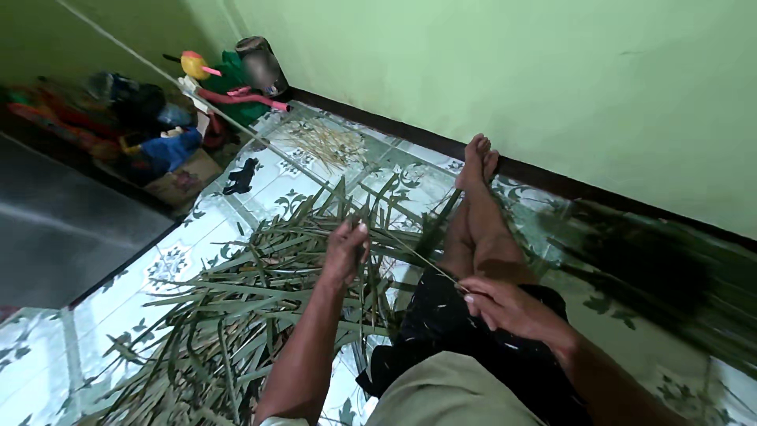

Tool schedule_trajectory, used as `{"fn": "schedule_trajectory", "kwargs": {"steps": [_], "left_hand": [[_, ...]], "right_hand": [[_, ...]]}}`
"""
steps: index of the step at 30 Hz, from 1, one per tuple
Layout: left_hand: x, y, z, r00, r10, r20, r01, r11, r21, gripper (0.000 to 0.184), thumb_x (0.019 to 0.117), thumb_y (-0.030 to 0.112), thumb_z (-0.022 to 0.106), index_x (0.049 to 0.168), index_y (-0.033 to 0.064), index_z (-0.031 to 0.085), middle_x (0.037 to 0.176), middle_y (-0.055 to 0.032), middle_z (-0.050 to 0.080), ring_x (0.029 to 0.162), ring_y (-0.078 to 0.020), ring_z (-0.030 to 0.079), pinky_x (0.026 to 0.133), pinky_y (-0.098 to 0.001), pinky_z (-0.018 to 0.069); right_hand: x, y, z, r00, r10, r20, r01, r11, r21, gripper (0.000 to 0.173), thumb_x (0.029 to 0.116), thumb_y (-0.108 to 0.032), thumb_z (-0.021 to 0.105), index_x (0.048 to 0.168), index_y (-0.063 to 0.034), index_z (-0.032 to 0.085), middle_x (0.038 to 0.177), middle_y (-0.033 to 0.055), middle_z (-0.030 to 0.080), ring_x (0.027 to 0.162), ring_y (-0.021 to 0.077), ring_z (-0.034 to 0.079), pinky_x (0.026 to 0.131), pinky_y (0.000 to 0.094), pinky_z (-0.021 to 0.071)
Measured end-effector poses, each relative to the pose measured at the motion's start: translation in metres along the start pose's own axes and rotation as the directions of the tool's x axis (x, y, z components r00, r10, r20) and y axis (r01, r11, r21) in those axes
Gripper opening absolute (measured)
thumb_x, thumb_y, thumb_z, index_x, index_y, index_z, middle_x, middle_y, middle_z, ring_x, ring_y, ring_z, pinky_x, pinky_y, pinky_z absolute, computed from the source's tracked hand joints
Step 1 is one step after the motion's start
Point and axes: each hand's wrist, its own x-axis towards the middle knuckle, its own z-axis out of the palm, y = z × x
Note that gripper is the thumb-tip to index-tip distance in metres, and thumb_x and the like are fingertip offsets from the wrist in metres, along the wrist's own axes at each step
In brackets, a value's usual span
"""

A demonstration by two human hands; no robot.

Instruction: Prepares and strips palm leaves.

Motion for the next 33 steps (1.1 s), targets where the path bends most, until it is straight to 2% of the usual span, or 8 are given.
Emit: {"fn": "schedule_trajectory", "kwargs": {"steps": [6, 8, 15, 19, 24, 28, 31, 33], "left_hand": [[-0.036, -0.041, 0.036, 0.989, -0.117, 0.095, 0.116, 0.993, 0.017, 0.031, 0.0977, 0.016, 0.058, 0.125, 0.0033, 0.056, 0.065, 0.0048, 0.059, 0.048, -0.0031, 0.053, 0.046, -0.0186, 0.0469], [-0.028, -0.033, 0.032, 0.997, -0.071, 0.044, 0.074, 0.995, -0.068, 0.035, 0.0994, 0.015, 0.055, 0.132, 0.0019, 0.054, 0.063, 0.0042, 0.058, 0.046, -0.0043, 0.052, 0.046, -0.0198, 0.0471], [-0.019, -0.014, 0.008, 0.999, -0.051, -0.009, 0.048, 0.983, -0.176, 0.027, 0.1004, 0.016, 0.053, 0.126, 0.0055, 0.053, 0.057, 0.0044, 0.055, 0.044, -0.0057, 0.053, 0.044, -0.021, 0.0477], [-0.01, 0.009, -0.014, 0.984, 0.021, -0.178, -0.052, 0.983, -0.174, 0.031, 0.1059, 0.019, 0.041, 0.134, 0.0086, 0.05, 0.056, 0.0061, 0.052, 0.044, -0.0041, 0.05, 0.044, -0.0202, 0.0473], [-0.001, 0.037, -0.061, 0.944, 0.125, -0.307, -0.179, 0.971, -0.158, 0.03, 0.1092, 0.022, 0.04, 0.137, 0.015, 0.05, 0.059, 0.0043, 0.05, 0.043, -0.0051, 0.049, 0.042, -0.0201, 0.0456], [-0.001, 0.054, -0.091, 0.906, 0.156, -0.394, -0.207, 0.974, -0.09, 0.032, 0.109, 0.023, 0.043, 0.14, 0.0182, 0.049, 0.061, 0.0043, 0.049, 0.044, -0.0053, 0.048, 0.041, -0.0206, 0.045], [-0.006, 0.066, -0.112, 0.883, 0.2, -0.425, -0.235, 0.971, -0.031, 0.034, 0.1079, 0.024, 0.045, 0.141, 0.0193, 0.048, 0.064, 0.0065, 0.049, 0.044, -0.0034, 0.046, 0.042, -0.0191, 0.0444], [-0.009, 0.075, -0.126, 0.86, 0.217, -0.461, -0.247, 0.969, -0.006, 0.034, 0.1078, 0.023, 0.043, 0.141, 0.0201, 0.048, 0.063, 0.0067, 0.049, 0.044, -0.0039, 0.047, 0.042, -0.0195, 0.0454]], "right_hand": [[0.027, -0.038, 0.005, 0.996, -0.044, -0.08, 0.04, 0.998, -0.052, 0.03, 0.1083, -0.018, 0.046, 0.121, -0.0032, 0.069, 0.077, 0.0008, 0.062, 0.054, 0.0055, 0.051, 0.052, 0.0232, 0.0472], [0.027, -0.034, 0.004, 0.988, -0.12, -0.098, 0.108, 0.987, -0.117, 0.03, 0.1073, -0.018, 0.046, 0.115, -0.004, 0.071, 0.075, 0.0, 0.062, 0.059, 0.0055, 0.053, 0.058, 0.0245, 0.0481], [0.013, -0.015, 0.004, 0.94, -0.286, -0.187, 0.228, 0.933, -0.279, 0.03, 0.1031, -0.019, 0.048, 0.104, -0.0063, 0.076, 0.072, -0.0006, 0.064, 0.064, 0.0059, 0.059, 0.065, 0.0258, 0.0524], [0.003, -0.003, 0.002, 0.901, -0.381, -0.208, 0.289, 0.884, -0.368, 0.032, 0.1005, -0.021, 0.049, 0.1, -0.0061, 0.077, 0.069, 0.0014, 0.065, 0.061, 0.0092, 0.06, 0.063, 0.0302, 0.0536], [-0.017, 0.024, -0.01, 0.929, -0.33, -0.169, 0.249, 0.893, -0.375, 0.032, 0.1, -0.019, 0.049, 0.103, -0.0032, 0.077, 0.073, 0.0061, 0.068, 0.064, 0.0157, 0.064, 0.066, 0.0377, 0.0566], [-0.028, 0.077, -0.027, 0.917, -0.365, -0.162, 0.29, 0.888, -0.356, 0.034, 0.1025, -0.026, 0.049, 0.104, -0.0056, 0.076, 0.075, 0.0044, 0.069, 0.057, 0.0102, 0.06, 0.057, 0.0301, 0.0545], [-0.041, 0.072, -0.037, 0.901, -0.397, -0.174, 0.284, 0.844, -0.456, 0.028, 0.0981, -0.012, 0.052, 0.101, 0.0031, 0.075, 0.079, 0.0144, 0.07, 0.062, 0.0217, 0.065, 0.062, 0.0386, 0.058], [-0.049, 0.051, -0.047, 0.961, -0.239, -0.139, 0.127, 0.828, -0.546, 0.025, 0.0987, -0.007, 0.053, 0.102, 0.0067, 0.073, 0.09, 0.0236, 0.071, 0.075, 0.0357, 0.07, 0.073, 0.0514, 0.0586]]}}
